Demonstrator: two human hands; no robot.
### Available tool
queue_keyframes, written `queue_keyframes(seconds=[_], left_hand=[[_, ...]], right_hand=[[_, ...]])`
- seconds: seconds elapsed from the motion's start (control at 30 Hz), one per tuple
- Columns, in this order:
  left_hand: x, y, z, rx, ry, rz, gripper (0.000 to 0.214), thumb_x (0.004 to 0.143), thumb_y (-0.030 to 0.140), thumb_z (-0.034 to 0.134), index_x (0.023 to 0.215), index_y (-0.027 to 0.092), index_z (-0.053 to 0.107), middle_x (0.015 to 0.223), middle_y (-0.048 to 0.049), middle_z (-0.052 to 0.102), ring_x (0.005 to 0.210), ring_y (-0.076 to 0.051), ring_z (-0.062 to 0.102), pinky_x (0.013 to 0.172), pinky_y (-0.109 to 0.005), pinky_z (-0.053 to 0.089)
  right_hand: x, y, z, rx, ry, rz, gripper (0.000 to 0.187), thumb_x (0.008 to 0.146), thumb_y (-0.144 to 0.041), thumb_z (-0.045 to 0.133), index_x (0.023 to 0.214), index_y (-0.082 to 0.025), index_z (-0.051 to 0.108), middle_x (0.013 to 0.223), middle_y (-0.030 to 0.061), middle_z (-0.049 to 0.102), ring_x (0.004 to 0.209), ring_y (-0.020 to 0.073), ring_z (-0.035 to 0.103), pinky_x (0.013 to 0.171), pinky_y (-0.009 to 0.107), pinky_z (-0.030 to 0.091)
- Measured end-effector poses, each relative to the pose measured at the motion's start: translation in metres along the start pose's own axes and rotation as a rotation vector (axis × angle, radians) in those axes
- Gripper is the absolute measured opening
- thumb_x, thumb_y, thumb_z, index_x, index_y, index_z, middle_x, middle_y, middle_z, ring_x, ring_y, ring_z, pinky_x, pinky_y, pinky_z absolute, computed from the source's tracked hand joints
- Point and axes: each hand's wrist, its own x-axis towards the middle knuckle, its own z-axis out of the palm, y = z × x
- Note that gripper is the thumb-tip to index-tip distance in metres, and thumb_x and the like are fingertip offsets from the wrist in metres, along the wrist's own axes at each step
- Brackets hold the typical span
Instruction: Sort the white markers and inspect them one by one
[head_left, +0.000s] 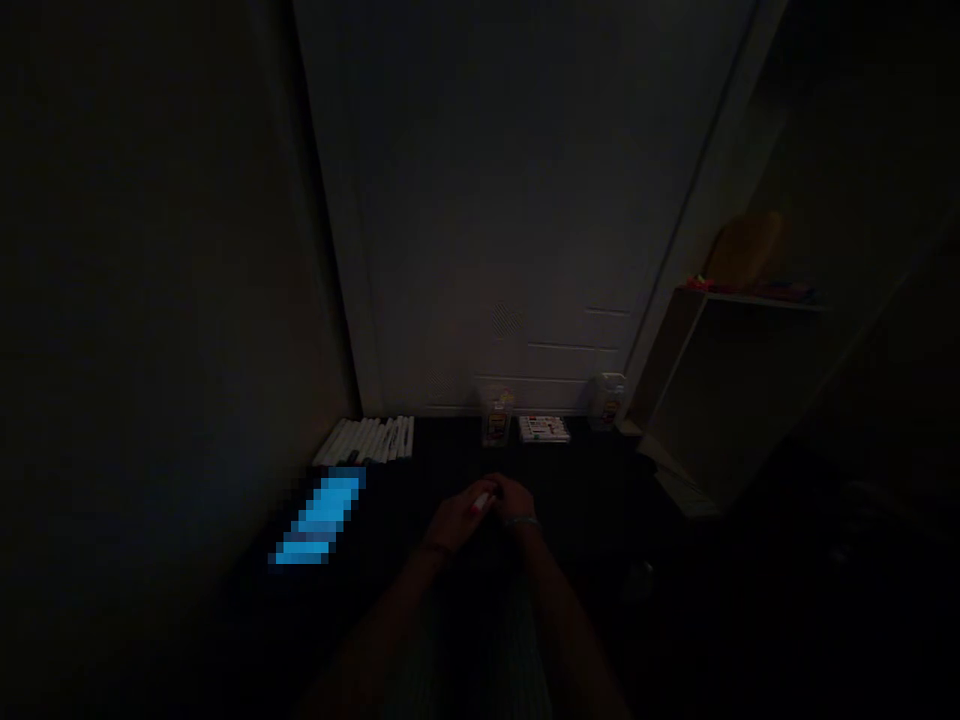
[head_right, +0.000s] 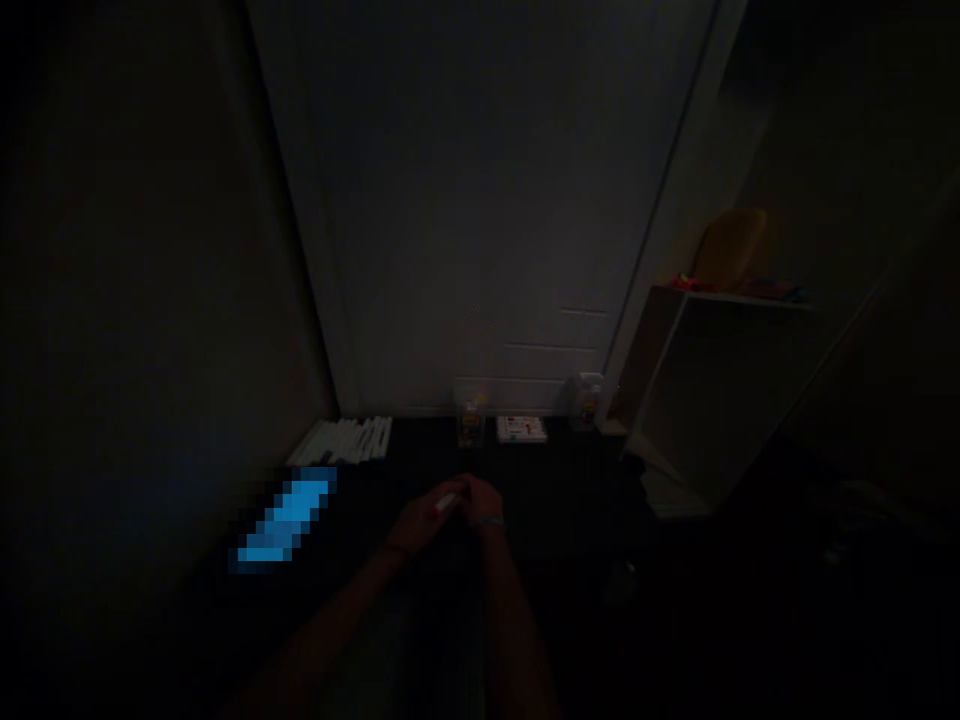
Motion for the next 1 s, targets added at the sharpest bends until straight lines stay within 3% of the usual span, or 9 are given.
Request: queue_keyframes(seconds=[0.23,0.5,0.67,0.8,1.0], left_hand=[[0.000,0.001,-0.003,0.026,0.015,0.193,0.027,0.076,0.031,0.049,0.101,0.033,0.059,0.113,0.0053,0.057,0.098,-0.015,0.056,0.086,-0.026,0.043],[0.000,0.002,-0.005,0.070,0.015,0.200,0.025,0.080,0.035,0.046,0.100,0.033,0.060,0.113,0.0038,0.056,0.098,-0.014,0.055,0.086,-0.026,0.043],[0.002,0.003,-0.003,0.150,0.053,0.192,0.026,0.081,0.035,0.044,0.103,0.033,0.058,0.116,0.0023,0.052,0.103,-0.015,0.051,0.090,-0.027,0.040],[0.001,0.001,-0.002,0.245,0.074,0.163,0.028,0.079,0.036,0.047,0.105,0.032,0.057,0.107,-0.0006,0.054,0.096,-0.016,0.053,0.085,-0.027,0.043],[-0.005,0.003,-0.003,0.257,-0.006,0.235,0.045,0.081,0.038,0.044,0.125,0.032,0.039,0.116,0.0018,0.055,0.103,-0.015,0.051,0.091,-0.029,0.039]], right_hand=[[-0.001,0.003,0.003,0.010,0.030,-0.014,0.035,0.075,-0.023,0.049,0.109,-0.032,0.051,0.100,-0.0026,0.062,0.090,0.0129,0.055,0.076,0.021,0.037],[0.002,0.005,0.005,0.033,0.014,-0.003,0.038,0.074,-0.019,0.049,0.109,-0.034,0.050,0.102,-0.0041,0.061,0.091,0.0121,0.055,0.076,0.020,0.038],[0.002,0.007,0.004,0.097,0.072,0.025,0.041,0.078,-0.022,0.046,0.117,-0.035,0.043,0.098,-0.0042,0.061,0.088,0.0119,0.057,0.073,0.020,0.039],[0.003,0.008,0.004,0.178,0.129,0.032,0.041,0.078,-0.022,0.047,0.117,-0.033,0.044,0.103,-0.0033,0.060,0.090,0.0126,0.056,0.076,0.021,0.040],[0.007,0.015,0.008,0.373,0.299,-0.012,0.047,0.076,-0.018,0.044,0.122,-0.031,0.042,0.117,-0.0023,0.054,0.103,0.0141,0.051,0.089,0.026,0.038]])
